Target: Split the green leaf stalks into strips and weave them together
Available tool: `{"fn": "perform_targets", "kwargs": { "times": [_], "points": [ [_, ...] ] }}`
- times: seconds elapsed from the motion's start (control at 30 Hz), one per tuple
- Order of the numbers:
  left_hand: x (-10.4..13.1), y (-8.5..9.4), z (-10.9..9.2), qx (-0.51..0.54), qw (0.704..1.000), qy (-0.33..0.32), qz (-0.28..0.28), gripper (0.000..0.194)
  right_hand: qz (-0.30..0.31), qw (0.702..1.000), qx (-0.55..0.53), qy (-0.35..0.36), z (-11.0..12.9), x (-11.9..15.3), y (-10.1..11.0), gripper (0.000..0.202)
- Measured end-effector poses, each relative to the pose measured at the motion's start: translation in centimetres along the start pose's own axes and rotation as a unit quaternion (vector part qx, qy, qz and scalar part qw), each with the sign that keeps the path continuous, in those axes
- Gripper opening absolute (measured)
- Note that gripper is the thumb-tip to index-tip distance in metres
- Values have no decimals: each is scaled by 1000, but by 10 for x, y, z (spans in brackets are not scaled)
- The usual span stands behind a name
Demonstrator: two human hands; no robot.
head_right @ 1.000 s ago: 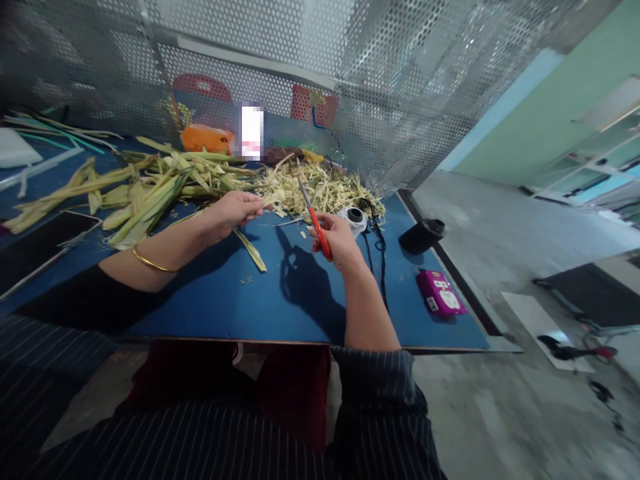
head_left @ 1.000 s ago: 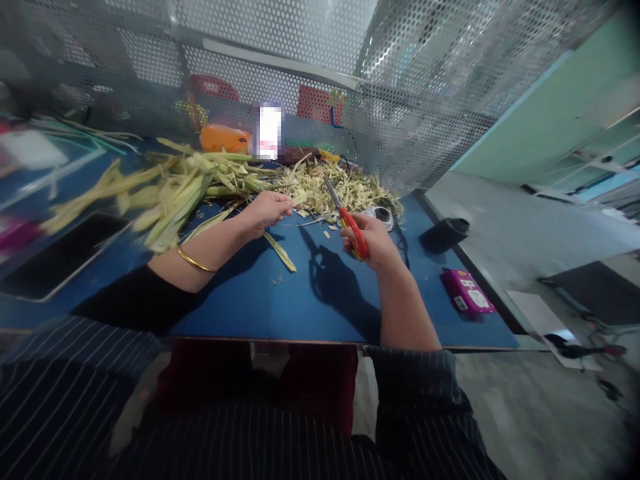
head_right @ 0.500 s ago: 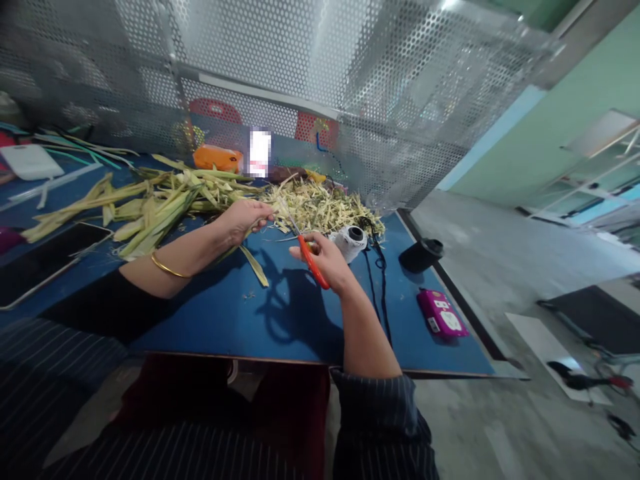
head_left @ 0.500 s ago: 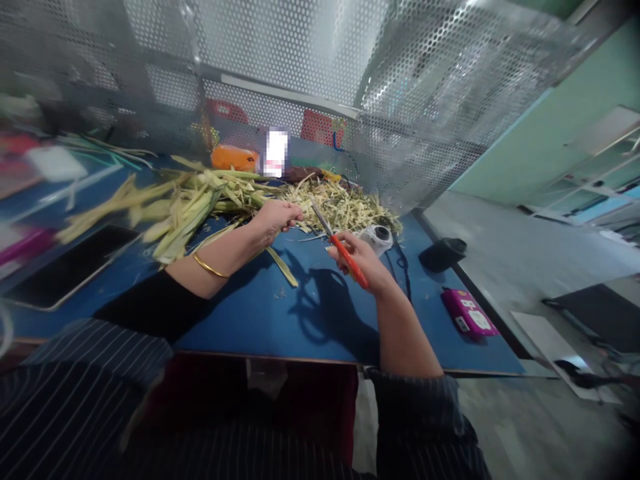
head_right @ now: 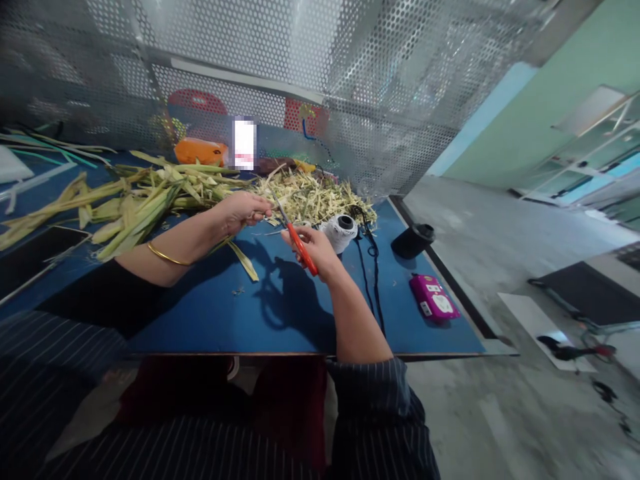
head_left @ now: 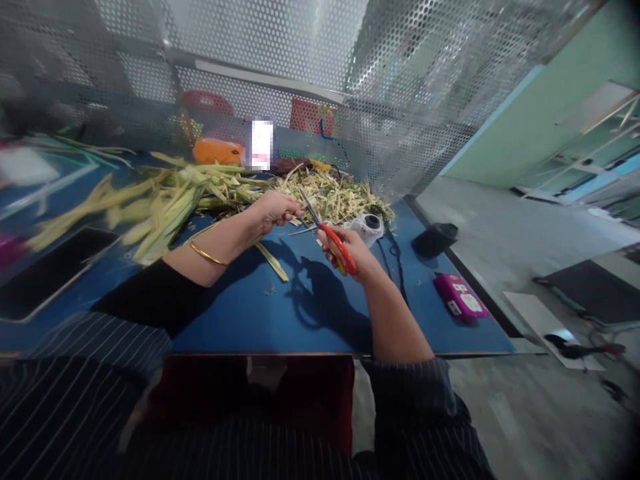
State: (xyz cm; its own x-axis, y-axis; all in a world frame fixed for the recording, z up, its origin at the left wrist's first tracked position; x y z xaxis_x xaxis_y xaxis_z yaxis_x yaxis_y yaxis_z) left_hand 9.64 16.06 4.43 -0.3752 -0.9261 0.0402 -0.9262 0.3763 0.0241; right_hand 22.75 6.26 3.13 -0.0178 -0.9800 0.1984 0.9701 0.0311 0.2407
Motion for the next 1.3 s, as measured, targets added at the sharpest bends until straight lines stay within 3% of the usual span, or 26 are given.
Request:
{"fn": "perform_targets", "kwargs": {
  "times": [0.3,0.53,0.9,1.0,1.1,1.17,1.27,1.3],
  "points": [
    [-13,-4,6,-35,998,-8,51,18,-33,999,32,1,3,-1,2,47],
    [-10,-2,0,-41,999,-1,19,18,-57,997,53,20,4,-1,3,45],
    [-11,-2,0,-31,999,-1,23,21,-92,988,110,64,10,-1,11,48],
    [0,1,-15,21,1000,-13,7,14,-155,953,252,60,13,-1,20,47],
    [19,14,-44,100,993,-56,-15,12,-216,874,435,24,14,0,24,44],
    [33,31,-63,143,985,-87,-42,11,-223,832,507,-8,11,0,23,45],
    [57,54,-82,146,981,-111,-59,12,-208,804,555,-38,3,-1,17,46],
    [66,61,-91,127,979,-146,-62,10,-201,798,567,-39,1,-2,15,45]
  ]
}}
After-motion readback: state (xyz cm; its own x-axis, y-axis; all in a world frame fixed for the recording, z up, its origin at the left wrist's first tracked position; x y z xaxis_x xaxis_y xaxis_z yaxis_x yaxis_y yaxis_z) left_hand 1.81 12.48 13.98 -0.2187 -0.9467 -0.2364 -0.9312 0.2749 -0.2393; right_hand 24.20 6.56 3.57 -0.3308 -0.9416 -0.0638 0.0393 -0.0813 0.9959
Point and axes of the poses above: each hand's wrist, its own x-axis away from the middle knuckle, its own y-axis out of the back of the hand, z = x × y, the point moved 10 cm from there along -x, towards the middle knuckle, and after that the axes turned 8 degrees about -y, right-handed, at the moved point
